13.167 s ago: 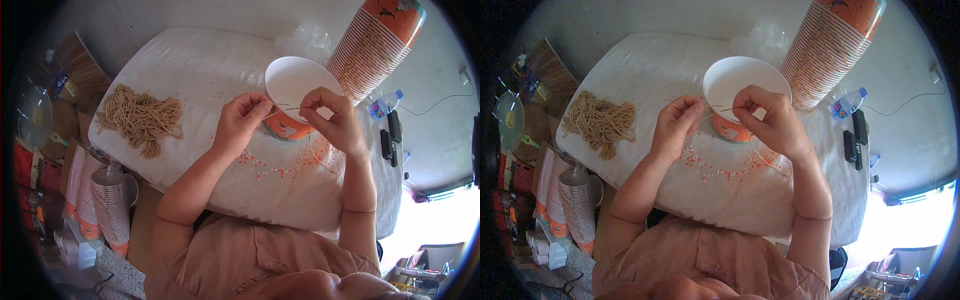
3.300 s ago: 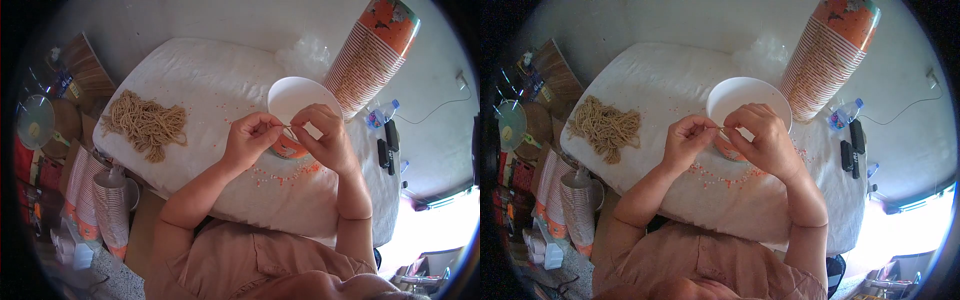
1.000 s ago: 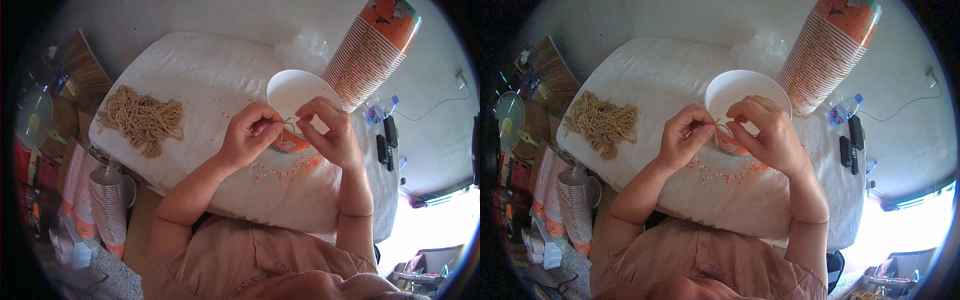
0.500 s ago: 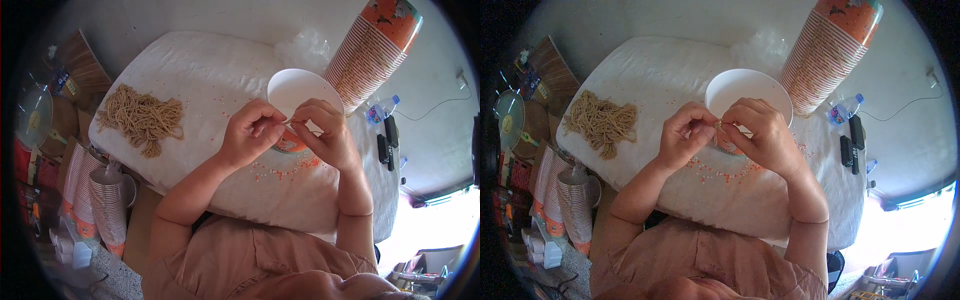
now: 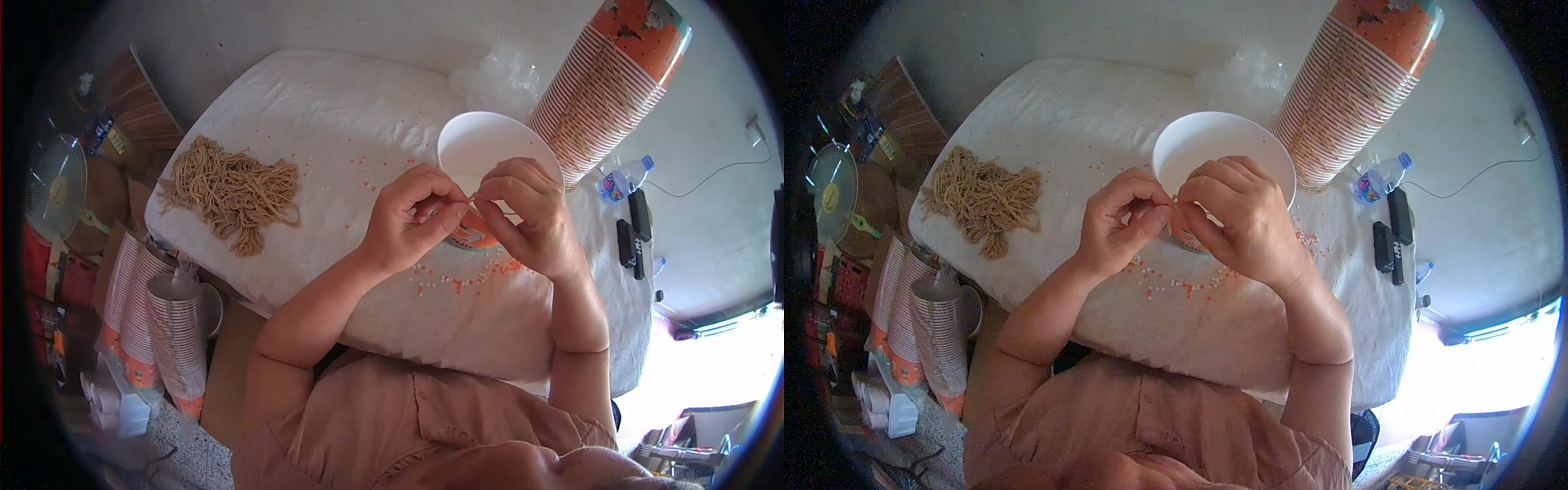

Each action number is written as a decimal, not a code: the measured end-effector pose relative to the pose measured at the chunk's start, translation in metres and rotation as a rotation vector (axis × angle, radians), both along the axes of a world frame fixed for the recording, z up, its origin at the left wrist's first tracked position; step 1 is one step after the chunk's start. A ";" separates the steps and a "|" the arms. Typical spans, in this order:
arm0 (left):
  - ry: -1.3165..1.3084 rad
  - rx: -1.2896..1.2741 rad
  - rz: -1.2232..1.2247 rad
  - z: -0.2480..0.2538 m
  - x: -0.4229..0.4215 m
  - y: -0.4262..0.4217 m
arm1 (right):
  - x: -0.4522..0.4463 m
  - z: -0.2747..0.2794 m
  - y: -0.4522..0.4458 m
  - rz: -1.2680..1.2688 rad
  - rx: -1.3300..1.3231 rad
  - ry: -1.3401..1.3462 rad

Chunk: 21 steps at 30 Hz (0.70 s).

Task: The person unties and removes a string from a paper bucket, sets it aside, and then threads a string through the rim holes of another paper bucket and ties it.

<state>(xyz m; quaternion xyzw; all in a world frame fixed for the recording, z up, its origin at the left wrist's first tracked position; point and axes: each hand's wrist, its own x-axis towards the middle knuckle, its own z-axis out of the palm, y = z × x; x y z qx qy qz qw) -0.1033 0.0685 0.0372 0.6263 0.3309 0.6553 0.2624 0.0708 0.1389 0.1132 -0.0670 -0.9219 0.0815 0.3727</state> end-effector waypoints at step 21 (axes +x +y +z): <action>-0.037 0.012 0.125 0.002 0.003 0.001 | 0.010 0.011 -0.004 -0.043 -0.004 0.219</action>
